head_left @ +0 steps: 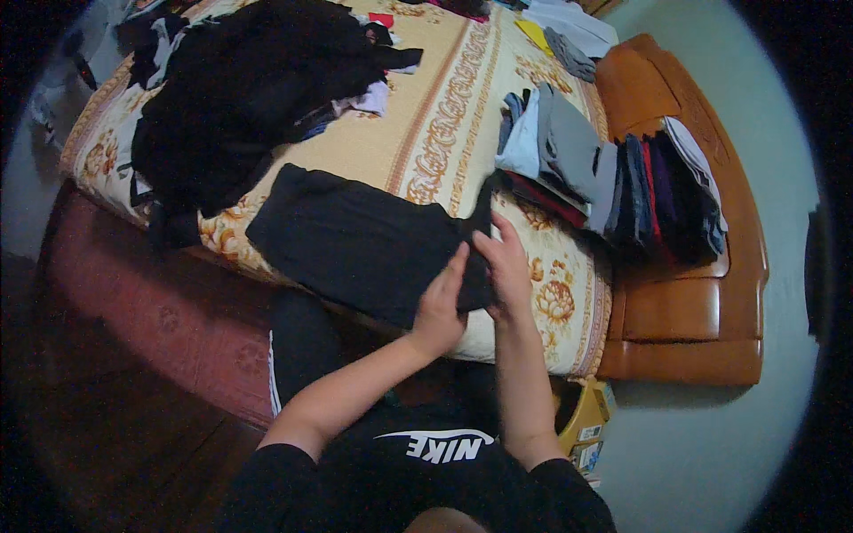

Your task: The person folds several pairs of pants on a bed. They pick up each pair, lay it flat, fold the legs together, and then fold the garment into a compact rectangle before placing it on a growing stack.

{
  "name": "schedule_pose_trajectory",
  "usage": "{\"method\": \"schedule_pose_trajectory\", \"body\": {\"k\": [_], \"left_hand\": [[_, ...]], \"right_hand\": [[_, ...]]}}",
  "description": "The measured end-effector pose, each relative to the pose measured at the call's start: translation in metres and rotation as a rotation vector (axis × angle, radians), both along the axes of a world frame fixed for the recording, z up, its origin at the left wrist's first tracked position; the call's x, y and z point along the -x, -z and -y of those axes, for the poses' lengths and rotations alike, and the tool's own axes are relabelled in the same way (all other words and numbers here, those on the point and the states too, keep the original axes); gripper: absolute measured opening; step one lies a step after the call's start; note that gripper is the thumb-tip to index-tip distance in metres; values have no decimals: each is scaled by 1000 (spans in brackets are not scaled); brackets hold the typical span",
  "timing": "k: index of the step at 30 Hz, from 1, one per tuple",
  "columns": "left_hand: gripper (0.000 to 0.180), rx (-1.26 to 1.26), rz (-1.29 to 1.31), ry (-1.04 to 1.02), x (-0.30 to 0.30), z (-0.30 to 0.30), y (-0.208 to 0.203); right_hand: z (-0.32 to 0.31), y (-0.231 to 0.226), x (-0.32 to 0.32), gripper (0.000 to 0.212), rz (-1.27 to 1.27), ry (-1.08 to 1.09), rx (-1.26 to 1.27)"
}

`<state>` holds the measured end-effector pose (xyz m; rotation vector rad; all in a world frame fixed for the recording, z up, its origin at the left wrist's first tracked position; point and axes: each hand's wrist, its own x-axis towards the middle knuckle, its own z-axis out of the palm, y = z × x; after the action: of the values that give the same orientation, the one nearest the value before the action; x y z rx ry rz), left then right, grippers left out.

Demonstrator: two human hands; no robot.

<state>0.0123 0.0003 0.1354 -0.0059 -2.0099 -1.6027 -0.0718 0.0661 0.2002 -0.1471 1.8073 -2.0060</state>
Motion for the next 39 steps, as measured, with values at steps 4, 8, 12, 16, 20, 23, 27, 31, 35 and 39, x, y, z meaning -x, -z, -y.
{"method": "schedule_pose_trajectory", "body": {"k": [4,8,12,16,20,23,27,31,35,39], "left_hand": [[65,-153,-105,-197,2,84,-5],[44,-861,31,-191,-6,153,16],[30,-1398,35,-157,-16,201,91],[34,-1528,100,-138,-31,222,118],[47,-932,221,-560,-35,229,124],[57,-200,427,-939,-34,238,103],[66,490,862,-1040,-28,257,74],[65,193,838,-472,-18,299,97],[61,-75,859,-203,-19,323,124],[56,-244,858,-90,-26,282,121]], "right_hand": [[111,-20,-1,49,-35,-117,-62],[205,20,3,49,17,-187,-49],[261,78,-7,49,101,-219,-155],[226,133,-11,33,-324,-95,-242],[135,138,-20,40,-825,308,-789],[83,191,-22,45,-504,293,-704],[62,208,-22,44,-91,169,-581],[47,250,-10,43,51,48,-534],[73,189,-29,35,429,79,-119],[28,215,-2,29,17,44,-389]]}}
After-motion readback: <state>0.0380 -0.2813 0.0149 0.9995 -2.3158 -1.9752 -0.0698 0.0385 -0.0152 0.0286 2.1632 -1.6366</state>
